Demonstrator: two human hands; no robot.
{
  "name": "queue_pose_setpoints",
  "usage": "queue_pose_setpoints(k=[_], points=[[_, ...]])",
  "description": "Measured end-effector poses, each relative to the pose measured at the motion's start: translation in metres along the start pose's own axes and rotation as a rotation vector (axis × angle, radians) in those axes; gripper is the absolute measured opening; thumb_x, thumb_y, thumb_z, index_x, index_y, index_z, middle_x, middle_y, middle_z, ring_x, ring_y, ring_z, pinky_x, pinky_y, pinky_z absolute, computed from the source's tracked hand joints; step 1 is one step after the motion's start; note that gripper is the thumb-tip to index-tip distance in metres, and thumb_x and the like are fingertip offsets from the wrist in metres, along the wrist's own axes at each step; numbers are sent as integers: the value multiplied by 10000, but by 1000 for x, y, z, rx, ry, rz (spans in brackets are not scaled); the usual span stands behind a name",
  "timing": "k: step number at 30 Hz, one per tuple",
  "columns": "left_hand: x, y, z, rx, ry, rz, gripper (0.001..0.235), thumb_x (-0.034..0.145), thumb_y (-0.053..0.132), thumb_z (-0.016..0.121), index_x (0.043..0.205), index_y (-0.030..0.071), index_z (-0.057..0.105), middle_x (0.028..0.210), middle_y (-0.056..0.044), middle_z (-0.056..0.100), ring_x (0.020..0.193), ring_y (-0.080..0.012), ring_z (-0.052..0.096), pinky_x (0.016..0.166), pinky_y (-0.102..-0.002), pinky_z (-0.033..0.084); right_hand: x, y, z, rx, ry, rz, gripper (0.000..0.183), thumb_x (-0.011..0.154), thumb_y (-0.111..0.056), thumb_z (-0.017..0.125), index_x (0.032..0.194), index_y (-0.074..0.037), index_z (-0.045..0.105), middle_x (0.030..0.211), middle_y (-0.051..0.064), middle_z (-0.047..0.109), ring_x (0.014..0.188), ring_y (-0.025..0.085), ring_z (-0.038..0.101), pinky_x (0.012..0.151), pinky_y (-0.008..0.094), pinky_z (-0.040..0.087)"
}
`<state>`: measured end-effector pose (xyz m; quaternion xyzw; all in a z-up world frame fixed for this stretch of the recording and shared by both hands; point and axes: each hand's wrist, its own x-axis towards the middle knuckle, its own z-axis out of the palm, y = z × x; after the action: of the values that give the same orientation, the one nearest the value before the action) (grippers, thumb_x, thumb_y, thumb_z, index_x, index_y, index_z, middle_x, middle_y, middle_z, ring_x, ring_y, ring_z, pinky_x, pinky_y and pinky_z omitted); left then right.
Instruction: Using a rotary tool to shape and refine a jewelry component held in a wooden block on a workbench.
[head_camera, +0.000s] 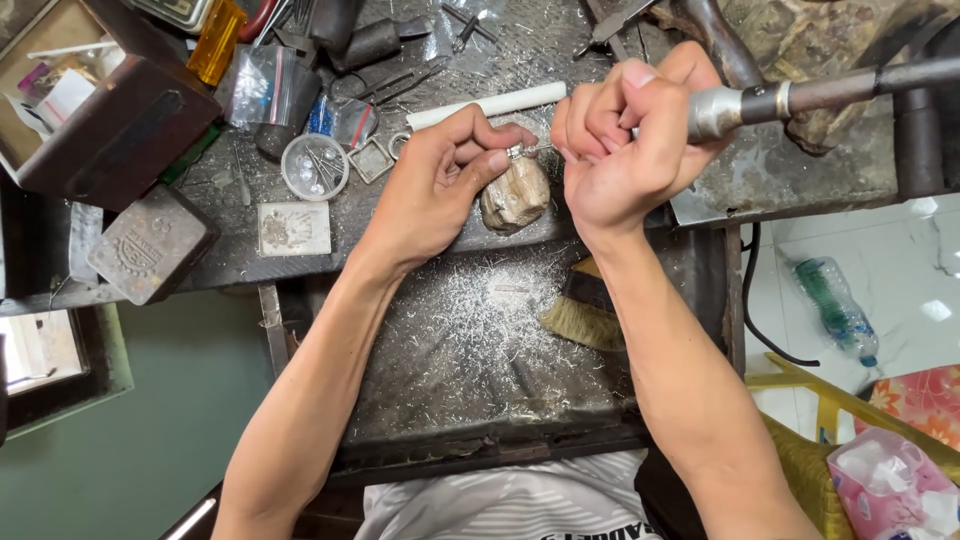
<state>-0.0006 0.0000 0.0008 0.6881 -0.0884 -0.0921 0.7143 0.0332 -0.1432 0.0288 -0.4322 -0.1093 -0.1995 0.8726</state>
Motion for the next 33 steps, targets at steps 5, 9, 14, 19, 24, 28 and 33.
queue_pose_setpoints(k=[5,9,14,19,24,28,33], points=[[-1,0,1,34,19,9,106,1015,34,578,945,103,537,1215,-123,737,1108,-119,681,987,-266,531,1,-1,2,14,25,23,242,891,-33,429,780,-135,239,524,24,124,398,111,121,414,298,129],[-1,3,3,58,36,-4,118,1009,32,582,933,107,532,1233,-133,732,1255,-199,661,1075,-317,528,0,-2,0,8,8,7,242,891,-24,431,766,-126,251,506,35,134,379,129,146,401,312,144],[-3,4,4,62,28,39,105,1015,12,563,957,96,539,1254,-130,719,1306,-230,634,1133,-351,491,3,-7,0,32,49,34,235,870,-18,411,754,-134,243,502,35,153,379,128,145,402,310,151],[-3,1,3,10,20,58,119,1005,-32,559,989,86,558,1316,-146,683,1329,-230,610,1152,-352,468,5,-8,0,41,89,26,233,874,-16,404,765,-136,236,514,37,169,383,128,148,397,314,144],[-2,-1,2,47,25,33,68,1017,24,584,1013,92,580,1255,-123,711,1332,-256,620,1168,-369,461,5,-6,-2,49,56,40,234,897,-28,393,771,-148,237,522,29,172,394,124,144,404,307,137],[-1,-1,1,36,19,13,72,1018,30,581,1014,102,578,1232,-105,712,1269,-217,644,1112,-344,494,6,-4,-1,20,79,34,242,894,-25,401,749,-142,246,509,30,166,378,128,154,390,306,147],[-1,1,1,38,16,-7,38,1015,50,593,1020,87,590,1238,-126,719,1270,-205,652,1107,-326,494,6,-5,-2,47,67,41,251,892,-33,413,749,-143,239,510,28,168,377,125,141,382,310,132]])
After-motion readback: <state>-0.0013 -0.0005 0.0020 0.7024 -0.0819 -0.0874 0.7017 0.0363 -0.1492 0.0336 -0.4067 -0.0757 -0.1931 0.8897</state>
